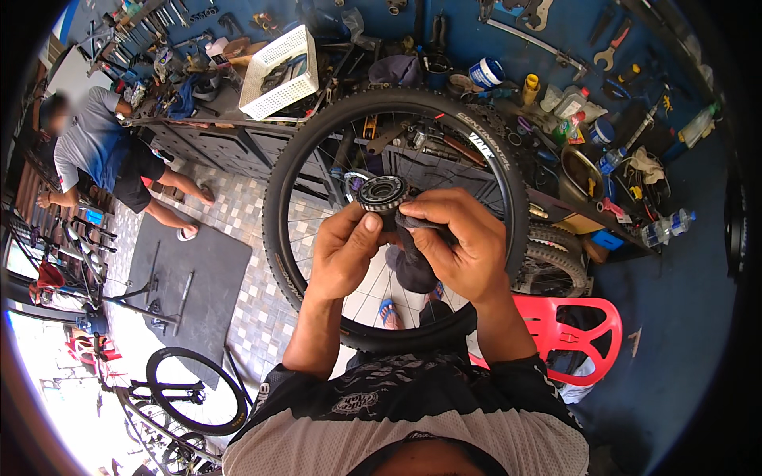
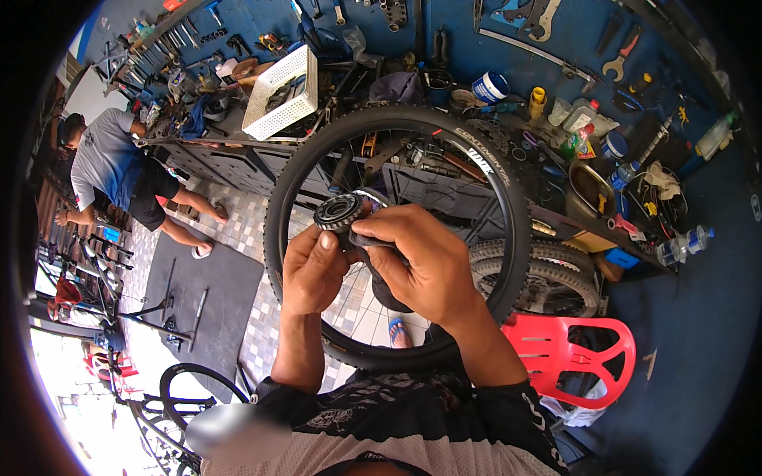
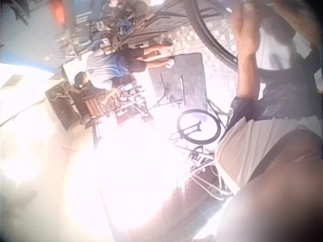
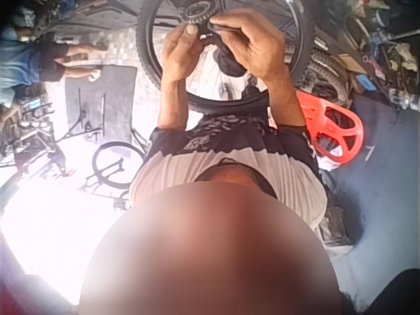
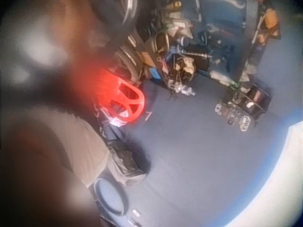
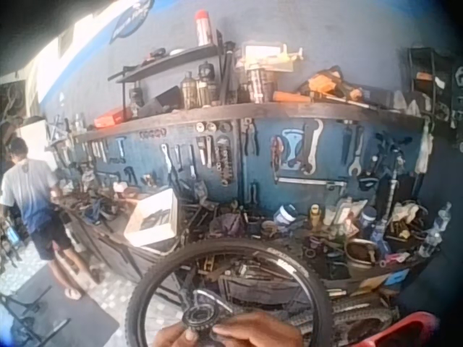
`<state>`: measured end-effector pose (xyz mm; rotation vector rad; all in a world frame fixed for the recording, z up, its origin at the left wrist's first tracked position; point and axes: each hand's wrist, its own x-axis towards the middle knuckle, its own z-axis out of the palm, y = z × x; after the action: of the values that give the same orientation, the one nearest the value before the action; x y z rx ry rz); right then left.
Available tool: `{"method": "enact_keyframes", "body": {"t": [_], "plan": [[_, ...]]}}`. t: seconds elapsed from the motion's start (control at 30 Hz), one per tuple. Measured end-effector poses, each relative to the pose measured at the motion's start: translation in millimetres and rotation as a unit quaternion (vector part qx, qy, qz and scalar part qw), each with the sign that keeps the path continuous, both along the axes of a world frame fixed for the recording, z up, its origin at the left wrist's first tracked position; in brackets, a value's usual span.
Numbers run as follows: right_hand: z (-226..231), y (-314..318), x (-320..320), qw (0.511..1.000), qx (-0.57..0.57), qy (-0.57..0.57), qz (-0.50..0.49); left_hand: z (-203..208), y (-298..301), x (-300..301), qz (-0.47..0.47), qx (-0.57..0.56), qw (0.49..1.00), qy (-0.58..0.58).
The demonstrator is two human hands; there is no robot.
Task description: The person holds a bicycle wheel hub and repeatedly removes and replaces a small metal ring or seal with their fingers. They rotate the hub to inspect it from different angles while working in a cluttered workshop.
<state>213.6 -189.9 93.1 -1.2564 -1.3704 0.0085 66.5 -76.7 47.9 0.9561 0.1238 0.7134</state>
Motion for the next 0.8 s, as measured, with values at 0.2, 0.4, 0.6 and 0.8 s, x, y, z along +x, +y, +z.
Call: {"method": "enact_keyframes", "body": {"t": [0.2, 0.4, 0.6, 0.8], "plan": [[-3, -4, 2, 0.988, -0.01, 0.152, 0.021, -1, -3, 7, -0.002, -0.035, 0.999, -0.026], [-5, 1, 1, 0.986, 0.022, 0.164, 0.026, 2, -6, 9, -0.016, -0.018, 0.999, -0.026], [5, 5, -7, 0.993, 0.041, 0.099, -0.053, 1, -8, 10, -0.004, -0.018, 1.0, -0.022], [9, 4, 3, 0.999, 0.015, 0.013, -0.039, -3, -9, 9, 0.008, -0.009, 1.0, -0.026]]}}
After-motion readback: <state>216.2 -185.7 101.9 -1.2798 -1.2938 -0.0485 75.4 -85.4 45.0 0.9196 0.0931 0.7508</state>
